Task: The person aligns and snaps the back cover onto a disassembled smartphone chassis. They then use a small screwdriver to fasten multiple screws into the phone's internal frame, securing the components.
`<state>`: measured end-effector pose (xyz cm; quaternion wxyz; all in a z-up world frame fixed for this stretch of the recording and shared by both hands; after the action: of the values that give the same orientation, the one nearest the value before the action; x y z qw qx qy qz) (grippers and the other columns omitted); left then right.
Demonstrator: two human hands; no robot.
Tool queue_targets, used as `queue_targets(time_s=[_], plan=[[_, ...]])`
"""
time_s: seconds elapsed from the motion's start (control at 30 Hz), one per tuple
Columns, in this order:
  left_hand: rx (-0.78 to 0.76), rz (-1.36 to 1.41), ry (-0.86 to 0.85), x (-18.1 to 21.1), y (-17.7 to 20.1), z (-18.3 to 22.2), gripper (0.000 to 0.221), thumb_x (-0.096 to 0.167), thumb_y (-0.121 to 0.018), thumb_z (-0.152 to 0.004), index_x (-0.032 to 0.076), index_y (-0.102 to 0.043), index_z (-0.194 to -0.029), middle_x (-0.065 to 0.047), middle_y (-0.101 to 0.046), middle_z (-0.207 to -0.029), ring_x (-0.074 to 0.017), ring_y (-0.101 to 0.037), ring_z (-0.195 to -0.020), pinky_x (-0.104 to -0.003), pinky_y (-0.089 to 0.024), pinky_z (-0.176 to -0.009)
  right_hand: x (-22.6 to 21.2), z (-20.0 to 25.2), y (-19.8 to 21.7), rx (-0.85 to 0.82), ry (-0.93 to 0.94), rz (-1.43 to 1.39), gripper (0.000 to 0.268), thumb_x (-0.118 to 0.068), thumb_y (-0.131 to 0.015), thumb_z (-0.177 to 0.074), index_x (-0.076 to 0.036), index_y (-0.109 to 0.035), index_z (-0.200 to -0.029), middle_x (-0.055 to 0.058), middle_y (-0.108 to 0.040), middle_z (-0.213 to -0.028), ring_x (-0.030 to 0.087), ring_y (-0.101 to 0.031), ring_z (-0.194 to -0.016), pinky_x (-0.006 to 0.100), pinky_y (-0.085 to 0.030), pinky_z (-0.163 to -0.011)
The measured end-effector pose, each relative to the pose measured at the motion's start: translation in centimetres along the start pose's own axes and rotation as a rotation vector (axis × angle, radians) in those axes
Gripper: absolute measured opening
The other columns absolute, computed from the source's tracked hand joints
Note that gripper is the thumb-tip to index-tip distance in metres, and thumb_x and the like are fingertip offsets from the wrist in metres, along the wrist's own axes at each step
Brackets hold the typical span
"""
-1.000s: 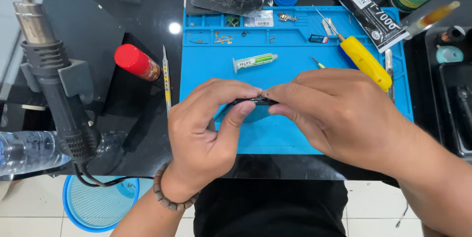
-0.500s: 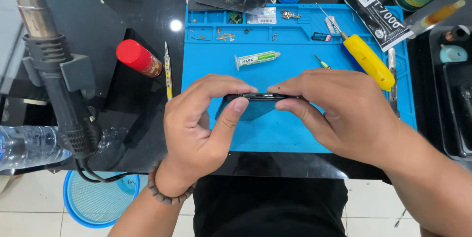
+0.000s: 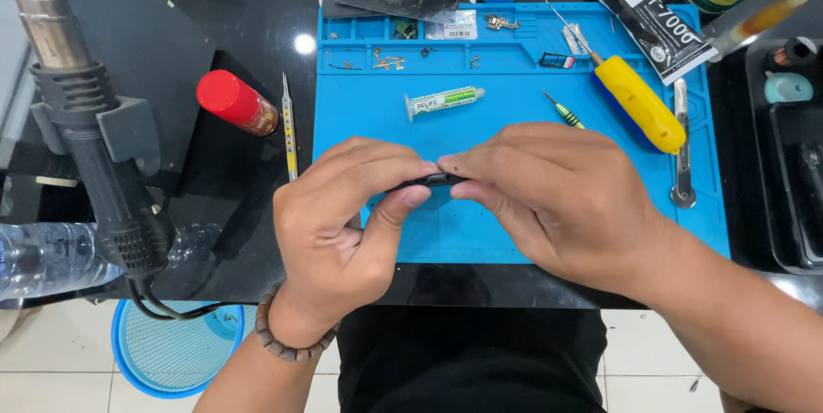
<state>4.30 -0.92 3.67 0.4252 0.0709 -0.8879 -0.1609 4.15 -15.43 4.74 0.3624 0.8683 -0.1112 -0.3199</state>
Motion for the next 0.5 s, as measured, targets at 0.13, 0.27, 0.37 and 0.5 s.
queue_targets(time_s=[0.13,0.27,0.37,0.5], plan=[[-0.050,0.030,0.040,-0.5,0.5,0.5,0.011,0.011,-0.058,-0.091,0.003,-0.065,-0.093,-0.011,-0.069,-0.088,-0.0245,-0.069,-0.081,-0.031,-0.056,-0.076,-0.1,0.4,-0.1,-0.032,-0.008,-0.021,0.018,-0.005,-0.061,-0.091,0.002,-0.061,-0.107,0.012,-0.059,-0.075,0.028,-0.058,-0.066,0.036,-0.046,-0.059],[-0.085,0.185,0.148,-1.7,1.0,1.5,0.031,0.020,-0.061,-0.090,0.004,-0.057,-0.116,-0.013,-0.071,-0.100,-0.0236,-0.073,-0.094,-0.032,-0.061,-0.089,-0.2,0.6,0.1,-0.006,-0.019,0.009,0.017,-0.006,-0.063,-0.090,0.001,-0.063,-0.105,0.012,-0.065,-0.083,0.029,-0.063,-0.070,0.037,-0.049,-0.062],[-0.036,0.178,0.104,-1.2,1.4,1.3,0.016,0.012,-0.060,-0.090,0.001,-0.062,-0.101,-0.014,-0.070,-0.093,-0.0258,-0.072,-0.087,-0.032,-0.060,-0.082,-0.3,0.7,0.0,-0.027,-0.031,0.020,0.019,-0.008,-0.064,-0.089,0.000,-0.063,-0.105,0.011,-0.068,-0.087,0.028,-0.065,-0.074,0.037,-0.051,-0.065],[0.019,0.085,0.044,-0.2,1.5,1.3,0.008,0.009,-0.060,-0.089,0.002,-0.063,-0.092,-0.012,-0.069,-0.088,-0.0272,-0.071,-0.083,-0.033,-0.058,-0.079,-0.6,0.2,-0.3,-0.006,-0.024,-0.027,0.020,-0.013,-0.063,-0.088,0.002,-0.063,-0.101,0.013,-0.068,-0.091,0.030,-0.067,-0.081,0.037,-0.053,-0.072]])
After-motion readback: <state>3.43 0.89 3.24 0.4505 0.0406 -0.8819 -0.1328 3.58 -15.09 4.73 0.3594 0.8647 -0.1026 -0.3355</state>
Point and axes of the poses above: each hand's wrist, its own z-axis away from the middle knuckle, its own y-axis out of the back of the hand, x = y × z, the point moved 6 cm from there along -z, towards the middle knuckle
